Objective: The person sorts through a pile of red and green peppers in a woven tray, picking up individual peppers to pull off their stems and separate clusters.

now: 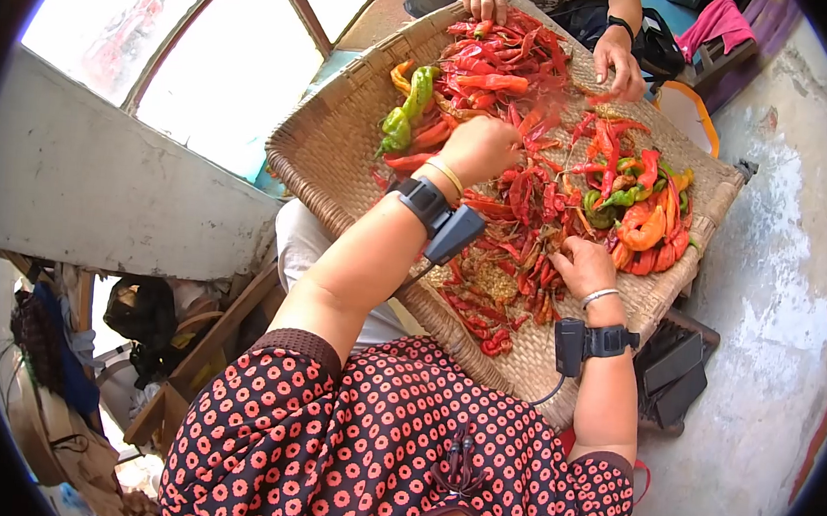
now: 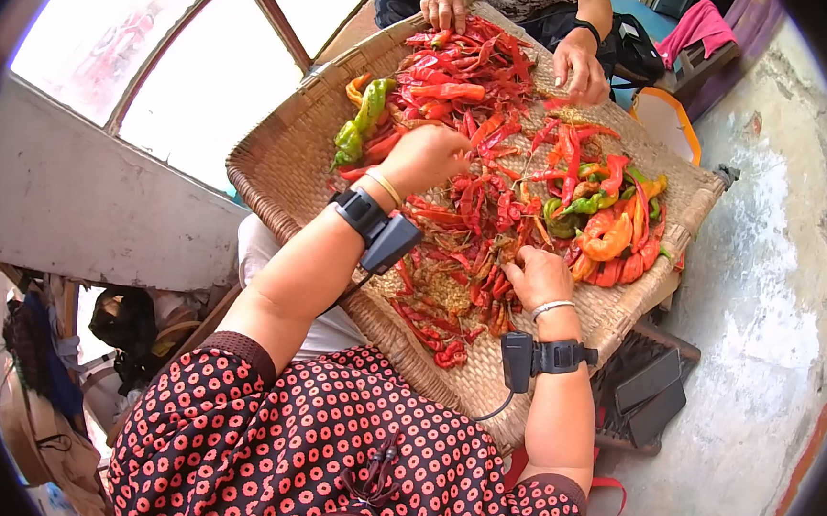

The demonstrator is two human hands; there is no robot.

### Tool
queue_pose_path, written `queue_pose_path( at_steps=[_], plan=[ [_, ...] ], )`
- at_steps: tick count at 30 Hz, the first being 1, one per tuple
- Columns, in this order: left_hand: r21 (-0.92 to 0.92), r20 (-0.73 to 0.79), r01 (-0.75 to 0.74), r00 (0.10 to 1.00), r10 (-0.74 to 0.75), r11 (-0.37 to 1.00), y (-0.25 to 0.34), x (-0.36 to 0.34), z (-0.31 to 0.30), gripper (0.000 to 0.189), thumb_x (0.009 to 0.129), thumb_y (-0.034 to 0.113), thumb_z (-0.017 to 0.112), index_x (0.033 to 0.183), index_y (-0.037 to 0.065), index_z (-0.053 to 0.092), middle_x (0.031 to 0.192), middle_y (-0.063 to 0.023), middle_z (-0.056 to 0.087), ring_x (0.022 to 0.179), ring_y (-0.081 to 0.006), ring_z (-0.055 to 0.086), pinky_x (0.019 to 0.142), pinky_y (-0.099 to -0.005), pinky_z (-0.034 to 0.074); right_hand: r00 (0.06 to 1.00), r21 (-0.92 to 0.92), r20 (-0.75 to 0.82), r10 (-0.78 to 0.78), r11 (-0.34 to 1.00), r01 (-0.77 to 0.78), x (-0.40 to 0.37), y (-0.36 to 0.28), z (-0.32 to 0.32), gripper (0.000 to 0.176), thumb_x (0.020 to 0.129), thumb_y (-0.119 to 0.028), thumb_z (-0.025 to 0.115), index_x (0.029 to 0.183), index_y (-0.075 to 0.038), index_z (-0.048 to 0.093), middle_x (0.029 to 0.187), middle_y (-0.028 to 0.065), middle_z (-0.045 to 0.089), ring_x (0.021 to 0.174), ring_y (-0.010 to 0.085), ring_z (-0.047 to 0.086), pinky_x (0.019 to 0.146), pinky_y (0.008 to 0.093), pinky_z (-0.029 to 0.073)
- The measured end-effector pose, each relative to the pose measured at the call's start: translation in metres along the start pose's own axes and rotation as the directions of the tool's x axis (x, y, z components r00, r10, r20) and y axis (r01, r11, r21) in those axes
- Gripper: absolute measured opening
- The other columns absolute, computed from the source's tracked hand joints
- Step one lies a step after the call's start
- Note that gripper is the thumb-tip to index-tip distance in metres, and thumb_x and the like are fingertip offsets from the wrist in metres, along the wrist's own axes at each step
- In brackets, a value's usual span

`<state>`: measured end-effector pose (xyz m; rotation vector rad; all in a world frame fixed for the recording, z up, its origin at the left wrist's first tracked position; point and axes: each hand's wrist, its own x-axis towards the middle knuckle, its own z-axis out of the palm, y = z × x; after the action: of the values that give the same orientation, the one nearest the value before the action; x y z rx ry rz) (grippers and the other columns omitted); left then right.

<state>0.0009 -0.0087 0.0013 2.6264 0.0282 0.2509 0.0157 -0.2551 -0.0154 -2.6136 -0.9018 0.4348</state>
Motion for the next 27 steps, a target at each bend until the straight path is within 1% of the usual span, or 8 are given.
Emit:
queue_pose_path(
  at_steps=[2,6,9,13,16,18,24,27],
  plan=[
    [0.222,0.146,-0.095,0.987,0.063,0.97,0.002,-0.006,0.016,0.032,0.071,0.026,0.063,0.098,0.009,0.061,0.086,-0.0139,0.06,0.088,-0.0297,0.057,0.077,-0.04,0.046,0.99,-0.11,0.118,0.081,0.992,-0.068,-0.002,-0.009,-0.008,0.025,0.073,-0.027,0.063,0.082,-0.004,0.058,0.081,0.0173,0.062,0.08,0.0334,0.059,0.07,0.0444,0.046],
    [0.164,0.121,-0.181,0.979,0.163,0.97,0.013,-0.016,0.027,0.029,0.069,0.021,0.064,0.095,0.008,0.061,0.083,-0.0138,0.06,0.084,-0.0304,0.057,0.074,-0.0391,0.046,0.993,-0.158,0.103,0.061,0.986,-0.044,-0.005,-0.004,-0.003,0.021,0.072,-0.024,0.062,0.082,-0.005,0.058,0.08,0.0178,0.062,0.081,0.0337,0.059,0.07,0.0441,0.047],
    [-0.08,0.328,-0.216,0.916,0.231,0.973,0.019,-0.013,0.027,0.02,0.068,0.018,0.064,0.084,0.006,0.063,0.073,-0.0139,0.06,0.072,-0.0309,0.059,0.068,-0.039,0.047,0.994,-0.199,0.038,0.106,0.975,-0.096,-0.001,0.008,0.003,0.014,0.071,-0.015,0.058,0.083,-0.009,0.059,0.08,0.0163,0.062,0.08,0.0334,0.059,0.07,0.0433,0.047],
    [-0.121,0.319,-0.213,0.916,0.241,0.97,0.018,-0.013,0.033,0.017,0.069,0.017,0.063,0.081,0.005,0.063,0.071,-0.0137,0.06,0.072,-0.0294,0.059,0.068,-0.0383,0.047,0.984,-0.05,-0.083,0.157,0.986,-0.161,0.002,0.015,0.001,0.017,0.072,-0.015,0.057,0.087,-0.01,0.061,0.083,0.0145,0.063,0.079,0.0315,0.06,0.069,0.0423,0.047],
    [-0.138,0.054,-0.192,0.978,0.2,0.972,0.011,-0.007,0.034,0.017,0.071,0.014,0.06,0.085,0.006,0.062,0.078,-0.012,0.061,0.074,-0.0293,0.059,0.067,-0.0382,0.048,0.983,0.075,-0.165,0.085,0.995,-0.073,0.001,0.021,0.006,0.02,0.072,-0.018,0.058,0.091,-0.011,0.061,0.085,0.0145,0.063,0.08,0.0313,0.06,0.07,0.0416,0.047],
    [0.081,-0.201,-0.097,0.973,0.112,0.992,0.01,-0.008,0.028,0.019,0.073,0.01,0.056,0.092,0.008,0.061,0.092,-0.0101,0.058,0.076,-0.0292,0.059,0.067,-0.0379,0.049,0.986,0.155,-0.163,0.047,0.988,-0.022,0.0,0.017,0.006,0.024,0.072,-0.02,0.06,0.095,-0.011,0.06,0.085,0.0147,0.063,0.081,0.0313,0.06,0.071,0.0414,0.047],
    [0.337,0.035,-0.102,0.995,0.096,0.936,0.005,-0.006,0.023,0.02,0.072,0.005,0.055,0.091,0.01,0.06,0.096,-0.0084,0.053,0.078,-0.028,0.06,0.065,-0.0377,0.049,0.983,0.121,0.043,-0.181,0.977,0.175,-0.004,-0.001,0.002,0.039,0.073,-0.023,0.063,0.108,-0.012,0.052,0.084,0.0159,0.063,0.081,0.033,0.06,0.071,0.0406,0.047],
    [0.412,0.16,-0.16,0.982,0.101,0.897,0.003,-0.002,0.023,0.019,0.072,0.005,0.055,0.089,0.01,0.06,0.094,-0.0083,0.053,0.078,-0.0275,0.06,0.064,-0.0374,0.049,0.994,0.037,0.037,-0.1,0.994,0.099,0.0,0.003,0.011,0.023,0.073,-0.023,0.062,0.092,-0.009,0.057,0.078,0.0152,0.062,0.076,0.0328,0.06,0.066,0.0414,0.047]
  ],
)
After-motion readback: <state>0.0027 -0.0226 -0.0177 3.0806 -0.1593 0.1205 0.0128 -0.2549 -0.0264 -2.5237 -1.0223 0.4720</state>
